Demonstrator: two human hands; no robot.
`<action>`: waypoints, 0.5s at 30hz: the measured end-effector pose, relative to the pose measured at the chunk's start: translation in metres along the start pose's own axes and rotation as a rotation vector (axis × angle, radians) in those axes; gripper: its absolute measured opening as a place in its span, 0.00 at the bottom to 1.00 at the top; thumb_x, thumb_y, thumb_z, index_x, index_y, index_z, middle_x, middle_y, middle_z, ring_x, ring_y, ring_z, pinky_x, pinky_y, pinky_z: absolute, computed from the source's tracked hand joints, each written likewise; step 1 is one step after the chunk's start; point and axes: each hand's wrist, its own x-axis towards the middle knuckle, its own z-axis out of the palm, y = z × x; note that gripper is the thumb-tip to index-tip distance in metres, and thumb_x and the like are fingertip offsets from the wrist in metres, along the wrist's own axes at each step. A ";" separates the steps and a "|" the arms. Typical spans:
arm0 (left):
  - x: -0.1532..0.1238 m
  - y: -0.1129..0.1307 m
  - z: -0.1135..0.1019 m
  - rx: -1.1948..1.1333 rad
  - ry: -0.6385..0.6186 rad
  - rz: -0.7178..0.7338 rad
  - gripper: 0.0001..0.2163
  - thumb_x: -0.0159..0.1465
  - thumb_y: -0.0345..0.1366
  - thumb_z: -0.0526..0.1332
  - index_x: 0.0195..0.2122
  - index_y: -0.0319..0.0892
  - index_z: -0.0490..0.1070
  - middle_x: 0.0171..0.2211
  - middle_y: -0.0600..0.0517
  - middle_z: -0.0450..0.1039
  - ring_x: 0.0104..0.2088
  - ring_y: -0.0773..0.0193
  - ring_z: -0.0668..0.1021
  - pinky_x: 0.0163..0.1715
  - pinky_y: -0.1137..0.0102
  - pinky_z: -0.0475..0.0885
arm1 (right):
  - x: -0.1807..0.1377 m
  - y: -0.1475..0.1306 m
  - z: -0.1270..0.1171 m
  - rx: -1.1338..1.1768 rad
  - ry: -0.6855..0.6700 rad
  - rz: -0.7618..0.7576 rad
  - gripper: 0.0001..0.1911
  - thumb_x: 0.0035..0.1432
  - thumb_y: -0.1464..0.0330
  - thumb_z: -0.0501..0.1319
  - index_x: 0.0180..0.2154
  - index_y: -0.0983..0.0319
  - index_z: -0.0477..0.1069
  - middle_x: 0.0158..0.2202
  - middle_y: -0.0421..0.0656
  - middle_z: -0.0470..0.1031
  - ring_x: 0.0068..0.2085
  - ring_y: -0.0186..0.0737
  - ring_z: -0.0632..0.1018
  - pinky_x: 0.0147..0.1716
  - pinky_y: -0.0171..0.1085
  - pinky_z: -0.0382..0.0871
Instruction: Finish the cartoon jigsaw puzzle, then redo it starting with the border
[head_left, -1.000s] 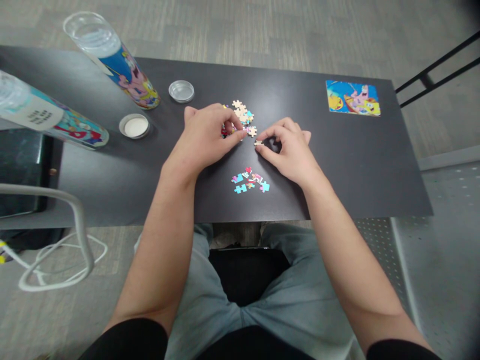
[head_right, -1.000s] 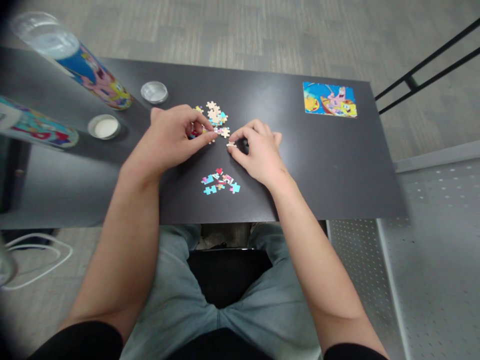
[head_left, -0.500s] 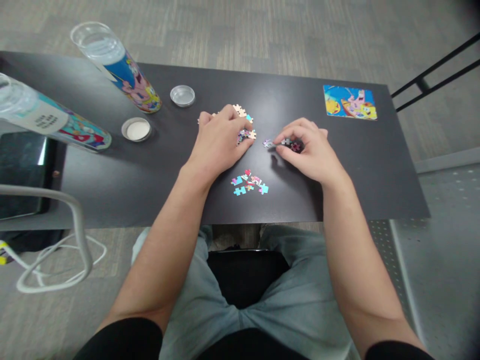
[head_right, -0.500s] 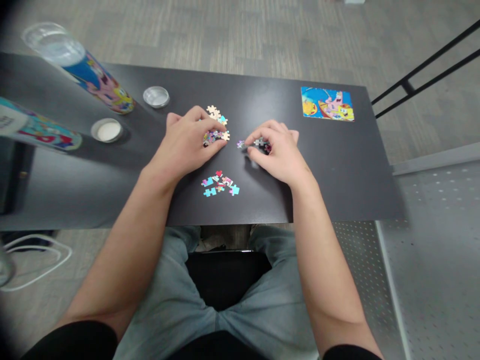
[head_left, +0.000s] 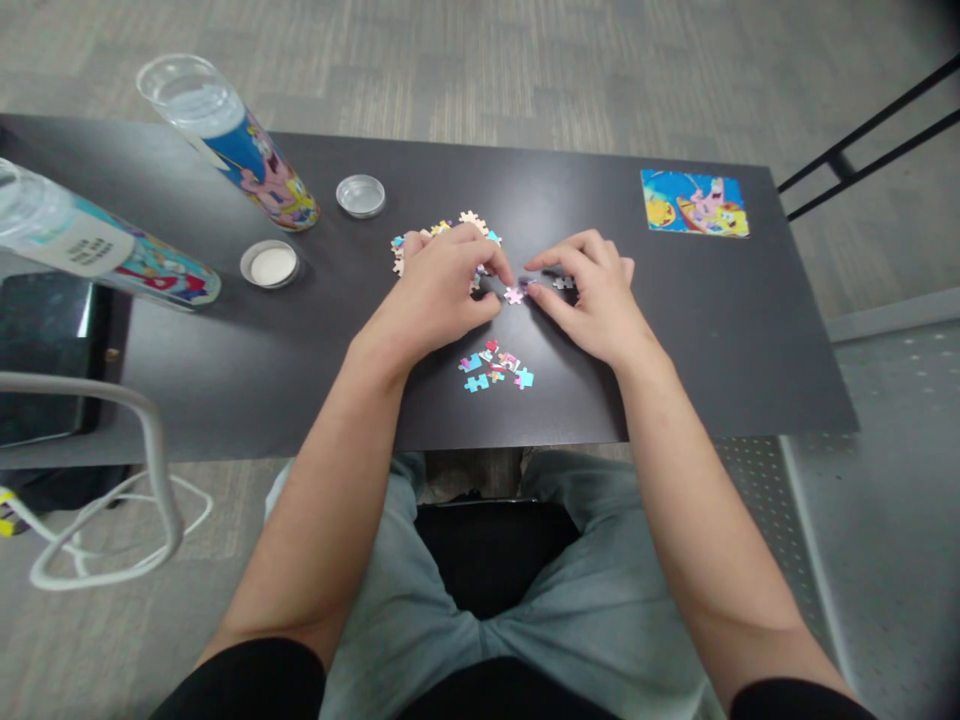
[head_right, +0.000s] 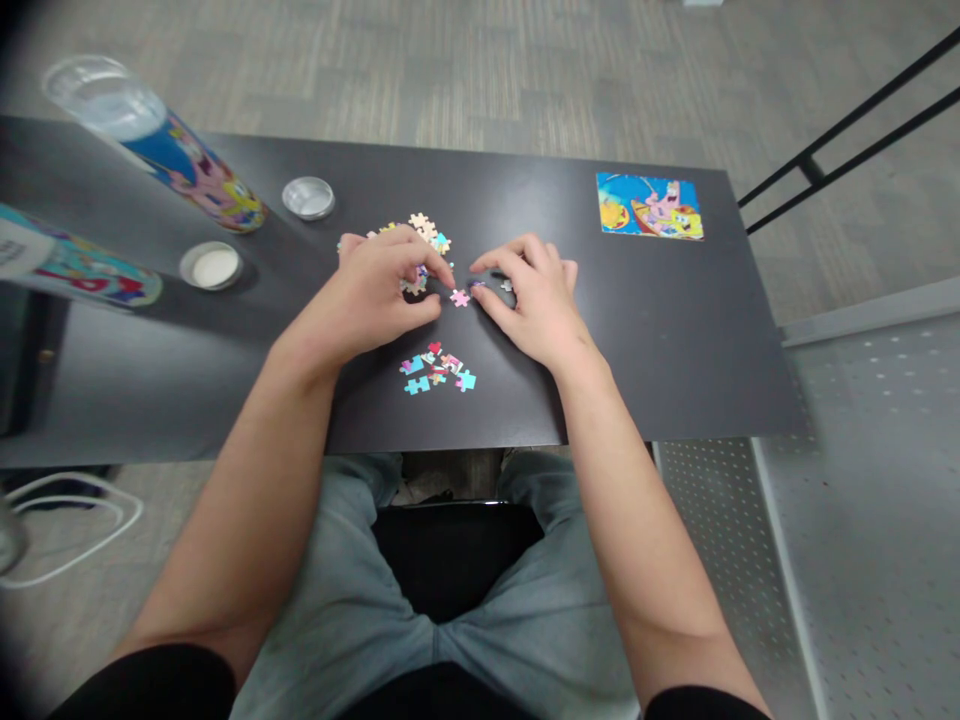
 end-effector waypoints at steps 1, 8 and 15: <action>0.000 -0.002 -0.003 -0.002 0.017 -0.012 0.11 0.69 0.28 0.74 0.50 0.50 0.89 0.58 0.47 0.87 0.57 0.44 0.83 0.77 0.40 0.67 | -0.001 -0.002 -0.002 0.003 -0.009 -0.015 0.17 0.85 0.57 0.68 0.68 0.44 0.88 0.71 0.53 0.86 0.73 0.75 0.81 0.76 0.77 0.71; -0.002 -0.026 -0.024 0.019 0.178 -0.098 0.07 0.73 0.33 0.74 0.49 0.51 0.87 0.52 0.46 0.87 0.51 0.45 0.84 0.69 0.40 0.74 | -0.016 0.002 -0.015 0.020 -0.153 -0.189 0.19 0.87 0.53 0.71 0.71 0.37 0.92 0.86 0.42 0.81 0.81 0.73 0.76 0.80 0.76 0.65; -0.008 -0.040 -0.030 0.024 0.137 -0.115 0.04 0.75 0.40 0.77 0.49 0.51 0.89 0.51 0.46 0.87 0.47 0.47 0.83 0.64 0.43 0.77 | -0.028 0.042 -0.032 0.007 -0.109 -0.070 0.23 0.86 0.49 0.67 0.73 0.34 0.90 0.87 0.43 0.81 0.82 0.79 0.75 0.79 0.85 0.62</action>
